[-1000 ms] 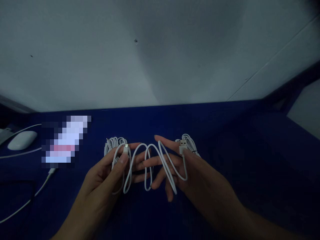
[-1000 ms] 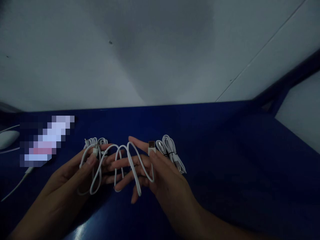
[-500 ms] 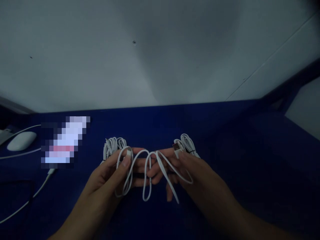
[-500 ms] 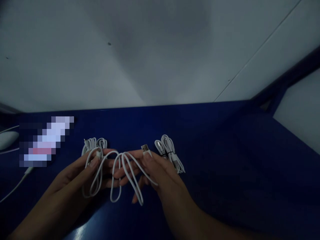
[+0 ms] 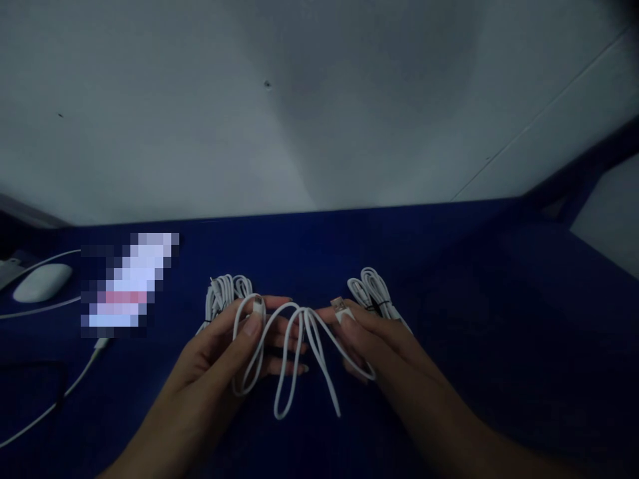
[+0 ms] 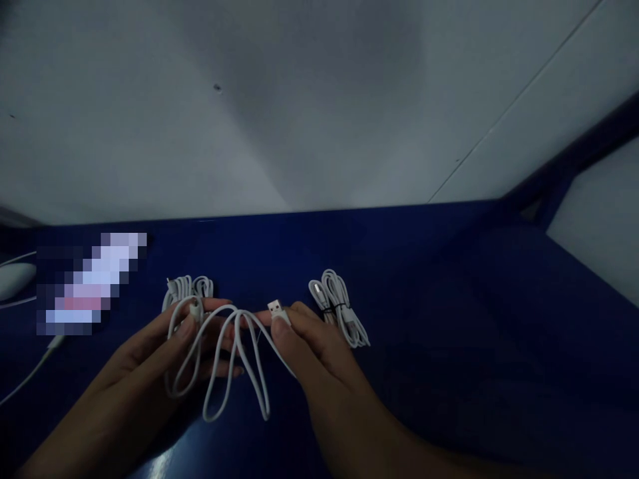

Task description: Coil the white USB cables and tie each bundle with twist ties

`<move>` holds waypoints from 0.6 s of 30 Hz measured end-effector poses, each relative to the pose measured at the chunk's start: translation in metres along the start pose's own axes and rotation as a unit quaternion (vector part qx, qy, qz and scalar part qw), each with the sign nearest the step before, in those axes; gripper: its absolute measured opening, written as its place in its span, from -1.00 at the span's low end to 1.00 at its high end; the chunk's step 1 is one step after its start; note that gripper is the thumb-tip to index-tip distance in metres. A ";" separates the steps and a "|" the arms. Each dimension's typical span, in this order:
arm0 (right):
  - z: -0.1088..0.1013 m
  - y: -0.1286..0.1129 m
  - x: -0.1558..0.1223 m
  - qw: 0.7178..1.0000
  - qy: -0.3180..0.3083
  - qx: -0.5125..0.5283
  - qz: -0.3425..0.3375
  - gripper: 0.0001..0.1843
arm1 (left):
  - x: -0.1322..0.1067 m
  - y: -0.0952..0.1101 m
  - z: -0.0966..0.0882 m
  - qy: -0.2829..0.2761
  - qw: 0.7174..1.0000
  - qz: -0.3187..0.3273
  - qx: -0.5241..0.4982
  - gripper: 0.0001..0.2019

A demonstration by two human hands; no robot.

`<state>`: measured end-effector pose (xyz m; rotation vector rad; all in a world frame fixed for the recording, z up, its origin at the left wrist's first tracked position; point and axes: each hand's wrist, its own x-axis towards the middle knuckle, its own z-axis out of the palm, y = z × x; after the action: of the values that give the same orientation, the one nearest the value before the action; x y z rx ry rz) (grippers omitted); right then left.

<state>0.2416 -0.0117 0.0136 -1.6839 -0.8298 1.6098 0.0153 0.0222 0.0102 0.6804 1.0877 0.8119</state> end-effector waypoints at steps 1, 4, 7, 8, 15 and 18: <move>0.001 0.001 0.001 1.000 -0.005 0.010 -0.003 -0.12 | 0.000 -0.001 -0.001 0.008 1.000 0.000 0.005 -0.69; 0.003 0.003 0.006 0.999 -0.031 0.036 -0.023 -0.21 | -0.001 -0.002 -0.005 0.023 0.999 -0.004 0.025 -0.65; 0.004 0.000 0.010 0.992 -0.089 0.050 -0.071 -0.41 | -0.001 -0.002 -0.006 0.016 0.999 -0.002 0.050 -0.62; 0.004 -0.001 0.012 0.988 -0.110 0.054 -0.094 -0.47 | -0.001 -0.002 -0.006 0.012 0.998 0.003 0.058 -0.62; 0.004 -0.004 0.017 0.978 -0.137 0.058 -0.143 -0.65 | 0.000 -0.002 -0.007 -0.001 0.997 0.020 0.070 -0.68; 0.005 0.002 0.020 0.977 -0.155 0.089 -0.113 -0.67 | -0.002 -0.004 -0.010 0.000 0.997 0.029 0.074 -0.65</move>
<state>0.2373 0.0041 0.0003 -1.1857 -0.9596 1.7507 0.0065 0.0191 0.0046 0.8400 1.1400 0.7845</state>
